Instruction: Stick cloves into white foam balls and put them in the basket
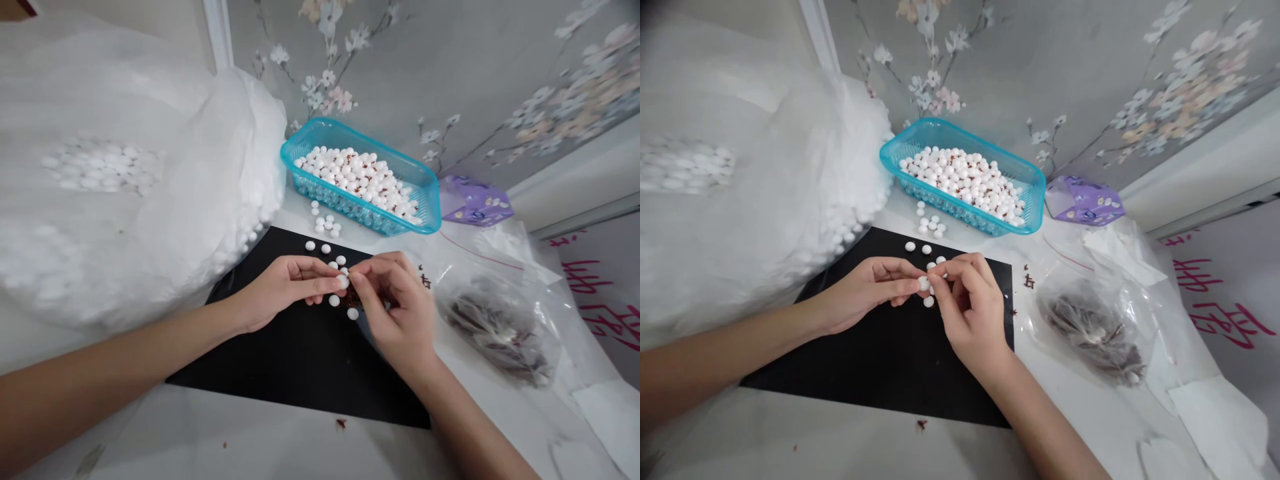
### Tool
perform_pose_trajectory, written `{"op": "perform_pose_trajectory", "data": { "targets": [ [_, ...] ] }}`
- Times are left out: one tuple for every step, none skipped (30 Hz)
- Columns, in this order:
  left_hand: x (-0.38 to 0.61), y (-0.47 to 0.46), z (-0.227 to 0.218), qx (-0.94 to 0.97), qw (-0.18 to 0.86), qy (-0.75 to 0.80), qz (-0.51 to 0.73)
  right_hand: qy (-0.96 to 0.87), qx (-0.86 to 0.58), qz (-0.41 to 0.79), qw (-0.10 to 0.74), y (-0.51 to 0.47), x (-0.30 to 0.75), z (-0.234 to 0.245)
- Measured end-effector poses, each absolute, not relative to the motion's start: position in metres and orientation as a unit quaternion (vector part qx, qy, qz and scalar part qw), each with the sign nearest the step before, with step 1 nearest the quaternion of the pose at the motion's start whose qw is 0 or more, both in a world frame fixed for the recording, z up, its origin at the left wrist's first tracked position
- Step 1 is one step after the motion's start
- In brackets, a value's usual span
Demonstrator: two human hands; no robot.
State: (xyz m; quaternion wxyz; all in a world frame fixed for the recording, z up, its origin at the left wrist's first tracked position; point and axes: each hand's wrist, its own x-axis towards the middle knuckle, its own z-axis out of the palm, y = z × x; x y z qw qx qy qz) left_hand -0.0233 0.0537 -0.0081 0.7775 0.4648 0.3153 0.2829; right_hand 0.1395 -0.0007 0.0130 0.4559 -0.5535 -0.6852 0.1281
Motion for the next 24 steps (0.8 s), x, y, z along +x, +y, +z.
{"op": "perform_pose_trajectory", "data": {
  "targets": [
    [-0.023,0.054,-0.008,0.469,0.776,0.313,0.283,-0.690,-0.551,0.112,0.455,-0.001,0.139,0.012],
    [-0.023,0.054,-0.008,0.472,0.775,0.312,0.282,-0.694,-0.549,0.100,0.456,-0.001,0.139,0.011],
    [-0.023,0.054,-0.009,0.473,0.775,0.310,0.282,-0.695,-0.548,0.093,0.456,-0.001,0.139,0.010],
    [-0.023,0.054,-0.009,0.473,0.775,0.309,0.282,-0.695,-0.547,0.088,0.459,-0.001,0.138,0.008],
    [-0.023,0.054,-0.009,0.471,0.776,0.309,0.283,-0.693,-0.546,0.084,0.462,-0.001,0.138,0.007],
    [-0.023,0.055,-0.009,0.469,0.777,0.310,0.283,-0.690,-0.547,0.079,0.468,-0.002,0.137,0.006],
    [-0.023,0.055,-0.009,0.466,0.778,0.311,0.284,-0.687,-0.547,0.072,0.473,-0.002,0.136,0.005],
    [-0.023,0.055,-0.008,0.464,0.778,0.313,0.285,-0.684,-0.547,0.065,0.478,-0.002,0.135,0.004],
    [-0.023,0.055,-0.008,0.462,0.779,0.315,0.286,-0.682,-0.546,0.058,0.483,-0.003,0.134,0.003],
    [-0.023,0.055,-0.008,0.459,0.780,0.316,0.285,-0.680,-0.545,0.054,0.488,-0.003,0.133,0.002],
    [-0.023,0.056,-0.008,0.456,0.781,0.316,0.285,-0.680,-0.541,0.052,0.492,-0.003,0.133,0.002],
    [-0.023,0.056,-0.007,0.453,0.783,0.317,0.286,-0.683,-0.534,0.054,0.495,-0.004,0.132,0.001],
    [-0.023,0.055,-0.007,0.448,0.784,0.319,0.286,-0.688,-0.526,0.057,0.497,-0.004,0.132,0.000],
    [-0.023,0.055,-0.007,0.445,0.785,0.322,0.287,-0.692,-0.518,0.060,0.499,-0.003,0.132,0.000],
    [-0.024,0.055,-0.007,0.442,0.785,0.326,0.288,-0.696,-0.512,0.064,0.499,-0.003,0.132,0.000],
    [-0.024,0.055,-0.007,0.440,0.784,0.329,0.290,-0.698,-0.509,0.068,0.499,-0.003,0.132,-0.001],
    [-0.024,0.055,-0.007,0.440,0.783,0.330,0.291,-0.698,-0.508,0.069,0.499,-0.003,0.132,-0.001],
    [-0.024,0.055,-0.007,0.440,0.782,0.330,0.292,-0.698,-0.510,0.070,0.499,-0.002,0.132,-0.001],
    [-0.024,0.055,-0.007,0.441,0.782,0.329,0.293,-0.698,-0.511,0.071,0.497,-0.002,0.133,0.000],
    [-0.024,0.055,-0.007,0.441,0.782,0.327,0.294,-0.699,-0.512,0.071,0.494,-0.002,0.133,0.000],
    [-0.024,0.055,-0.007,0.441,0.782,0.326,0.294,-0.701,-0.513,0.072,0.490,-0.002,0.134,0.001],
    [-0.024,0.055,-0.007,0.441,0.782,0.327,0.296,-0.702,-0.516,0.072,0.485,-0.002,0.134,0.001],
    [-0.024,0.055,-0.007,0.442,0.780,0.328,0.297,-0.703,-0.519,0.073,0.480,-0.002,0.134,0.002],
    [-0.024,0.055,-0.007,0.443,0.779,0.329,0.296,-0.704,-0.522,0.075,0.476,-0.002,0.134,0.002]
  ]
}}
